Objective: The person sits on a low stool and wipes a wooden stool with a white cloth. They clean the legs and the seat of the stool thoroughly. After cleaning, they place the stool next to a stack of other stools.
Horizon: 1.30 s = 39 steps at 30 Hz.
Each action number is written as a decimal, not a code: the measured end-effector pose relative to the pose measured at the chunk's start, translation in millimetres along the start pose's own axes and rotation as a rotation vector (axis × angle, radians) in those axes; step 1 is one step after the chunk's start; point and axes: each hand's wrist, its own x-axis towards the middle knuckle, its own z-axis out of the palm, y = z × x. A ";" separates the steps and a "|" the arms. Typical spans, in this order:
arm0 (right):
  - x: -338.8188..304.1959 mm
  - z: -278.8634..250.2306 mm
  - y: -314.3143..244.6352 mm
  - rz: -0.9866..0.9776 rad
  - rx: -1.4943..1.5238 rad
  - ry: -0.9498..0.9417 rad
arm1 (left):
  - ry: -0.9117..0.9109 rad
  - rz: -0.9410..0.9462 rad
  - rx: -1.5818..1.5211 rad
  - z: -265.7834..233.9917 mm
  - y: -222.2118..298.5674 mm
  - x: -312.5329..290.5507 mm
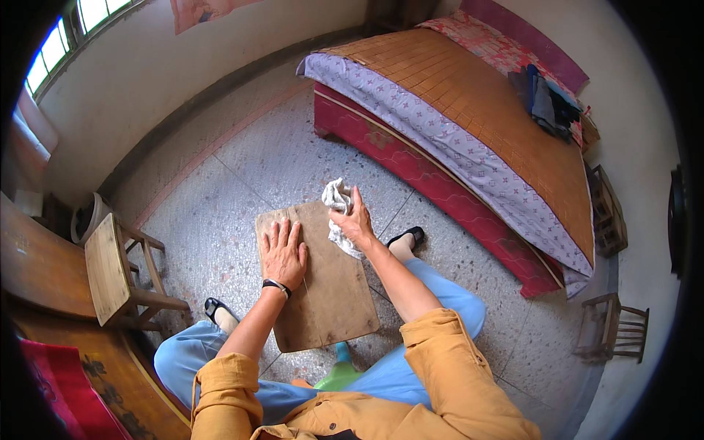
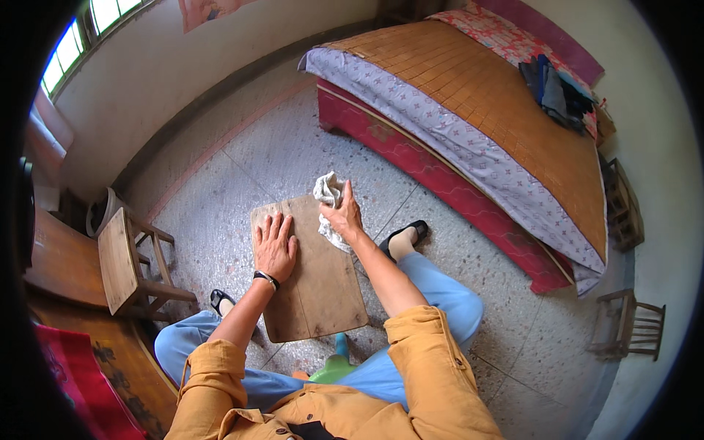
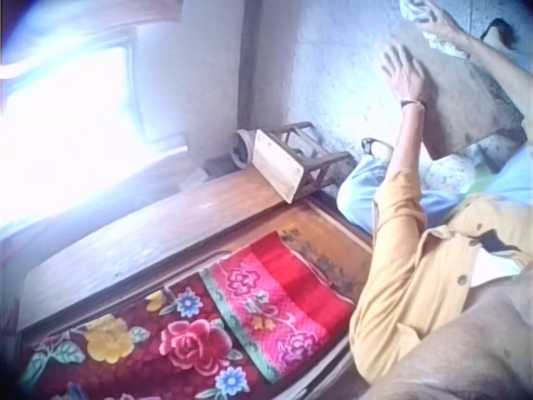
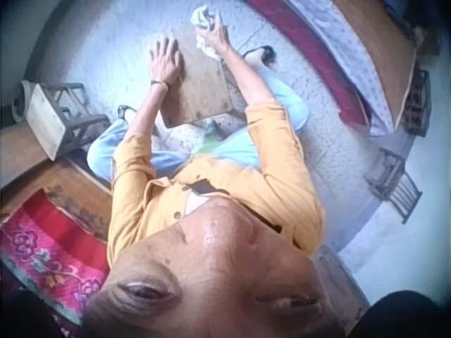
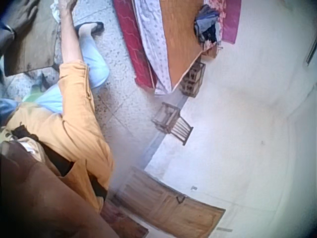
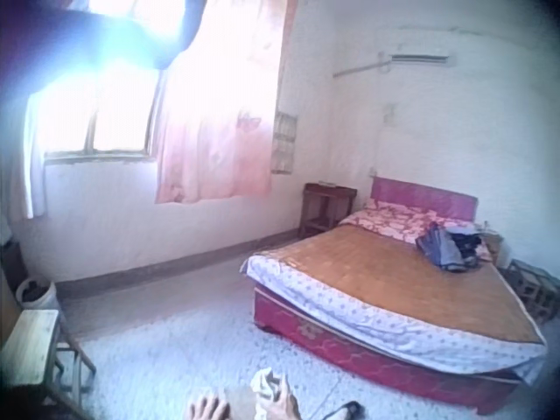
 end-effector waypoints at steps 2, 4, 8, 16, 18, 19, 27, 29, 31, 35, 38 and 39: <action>-25.0 -3.3 -11.1 0.062 -0.033 -0.065 | 0.004 -0.015 0.006 0.7 -7.9 -3.4; -67.0 -14.8 -3.5 0.028 -0.025 -0.070 | 0.006 -0.016 -0.006 -0.3 -6.3 -2.6; -167.5 -44.6 -1.0 -0.037 -0.008 -0.124 | 0.005 -0.022 0.011 1.6 -9.2 -4.1; -118.4 -35.4 7.8 -0.011 0.036 -0.169 | 0.008 -0.014 0.002 2.5 -9.4 -4.6; -68.2 -16.1 8.9 -0.049 0.027 -0.098 | 0.001 -0.012 0.000 3.2 -6.9 -4.0; -45.3 -8.4 8.8 -0.054 0.000 -0.065 | -0.003 -0.012 -0.003 4.1 -5.5 -3.3; -55.7 -10.4 -9.9 0.043 0.061 -0.098 | 0.010 -0.008 0.008 -1.5 -7.5 -1.9; -112.1 -24.6 5.5 -0.037 0.039 -0.083 | 0.016 -0.008 0.012 0.3 -5.6 -1.7; -161.2 -39.6 7.8 -0.133 0.019 -0.115 | 0.036 -0.006 0.016 3.5 -9.1 -2.3; -158.0 -36.7 10.4 -0.132 -0.016 -0.122 | 0.027 -0.009 0.032 4.0 -11.0 -5.7; -86.1 -14.9 4.3 -0.039 -0.048 -0.079 | 0.017 -0.003 0.024 4.5 -10.1 -4.9; -59.5 -10.5 -3.0 -0.081 -0.057 -0.050 | 0.017 0.009 0.011 6.3 -8.8 -3.2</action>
